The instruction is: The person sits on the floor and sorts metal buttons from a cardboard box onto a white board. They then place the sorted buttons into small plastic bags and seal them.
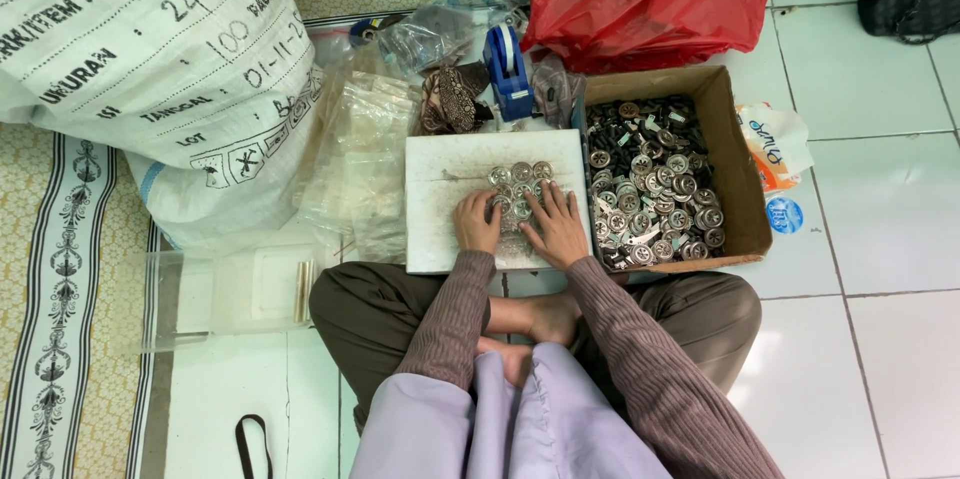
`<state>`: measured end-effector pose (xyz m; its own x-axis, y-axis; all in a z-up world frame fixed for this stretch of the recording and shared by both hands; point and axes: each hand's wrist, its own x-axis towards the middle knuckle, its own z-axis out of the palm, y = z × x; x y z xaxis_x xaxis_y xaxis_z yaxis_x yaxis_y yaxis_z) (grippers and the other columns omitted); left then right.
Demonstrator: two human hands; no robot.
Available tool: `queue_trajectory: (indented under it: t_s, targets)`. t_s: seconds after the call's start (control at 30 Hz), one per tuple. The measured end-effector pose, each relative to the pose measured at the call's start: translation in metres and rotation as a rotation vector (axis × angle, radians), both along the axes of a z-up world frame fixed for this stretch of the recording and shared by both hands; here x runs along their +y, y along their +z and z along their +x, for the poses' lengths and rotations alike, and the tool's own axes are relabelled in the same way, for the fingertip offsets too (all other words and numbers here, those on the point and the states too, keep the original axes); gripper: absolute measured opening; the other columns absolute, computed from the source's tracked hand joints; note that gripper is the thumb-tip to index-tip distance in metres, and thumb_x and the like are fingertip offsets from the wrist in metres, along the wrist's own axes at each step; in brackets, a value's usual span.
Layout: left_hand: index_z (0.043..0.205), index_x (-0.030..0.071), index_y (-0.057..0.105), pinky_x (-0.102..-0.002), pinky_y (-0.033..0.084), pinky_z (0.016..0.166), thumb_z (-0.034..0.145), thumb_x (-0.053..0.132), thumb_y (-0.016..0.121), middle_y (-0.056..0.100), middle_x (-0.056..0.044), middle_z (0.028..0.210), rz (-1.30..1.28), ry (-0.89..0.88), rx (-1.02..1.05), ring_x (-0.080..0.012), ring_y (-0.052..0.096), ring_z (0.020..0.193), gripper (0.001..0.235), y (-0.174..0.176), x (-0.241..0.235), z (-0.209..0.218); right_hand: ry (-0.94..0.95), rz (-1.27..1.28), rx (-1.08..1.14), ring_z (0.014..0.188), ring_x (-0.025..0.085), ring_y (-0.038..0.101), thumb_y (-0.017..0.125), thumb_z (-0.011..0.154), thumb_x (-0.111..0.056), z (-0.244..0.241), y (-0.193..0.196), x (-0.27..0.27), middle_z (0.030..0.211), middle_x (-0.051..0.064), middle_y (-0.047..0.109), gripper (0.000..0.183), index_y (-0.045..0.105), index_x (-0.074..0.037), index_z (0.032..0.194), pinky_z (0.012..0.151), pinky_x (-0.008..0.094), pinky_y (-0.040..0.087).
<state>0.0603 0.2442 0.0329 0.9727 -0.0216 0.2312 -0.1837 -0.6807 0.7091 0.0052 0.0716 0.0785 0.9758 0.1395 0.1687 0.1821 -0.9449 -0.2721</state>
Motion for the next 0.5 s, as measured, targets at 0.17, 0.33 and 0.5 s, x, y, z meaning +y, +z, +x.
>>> queue_trajectory:
  t_s: [0.17, 0.33, 0.5]
  targets:
    - [0.126, 0.021, 0.066, -0.048, 0.039, 0.110, 0.095, 0.031, 0.070, 0.058, -0.005, 0.134, 0.080, -0.057, -0.031, -0.0274, 0.053, 0.129, 0.033, 0.010, 0.002, -0.008, -0.010, -0.003, -0.009, 0.154, 0.033, 0.027, 0.045, 0.104, -0.058, 0.001, -0.010, -0.002, 0.163, 0.016, 0.036, 0.063, 0.041, -0.026, 0.158, 0.124, 0.057, 0.015]
    - [0.115, 0.019, 0.072, -0.057, 0.027, 0.116, 0.095, 0.037, 0.067, 0.055, -0.010, 0.144, 0.210, -0.132, -0.108, -0.0318, 0.044, 0.141, 0.027, 0.018, 0.002, -0.014, -0.007, -0.011, 0.000, 0.153, 0.034, 0.029, 0.042, 0.104, -0.060, 0.001, -0.012, -0.003, 0.162, 0.016, 0.039, 0.061, 0.043, -0.029, 0.157, 0.124, 0.058, 0.015]
    - [0.114, 0.024, 0.073, -0.059, 0.028, 0.116, 0.093, 0.038, 0.067, 0.054, -0.010, 0.143, 0.200, -0.161, -0.126, -0.0319, 0.045, 0.140, 0.025, 0.007, 0.002, -0.013, -0.021, 0.013, 0.023, 0.153, 0.034, 0.030, 0.043, 0.104, -0.061, 0.001, -0.009, -0.003, 0.161, 0.016, 0.040, 0.060, 0.046, -0.029, 0.155, 0.124, 0.057, 0.015]
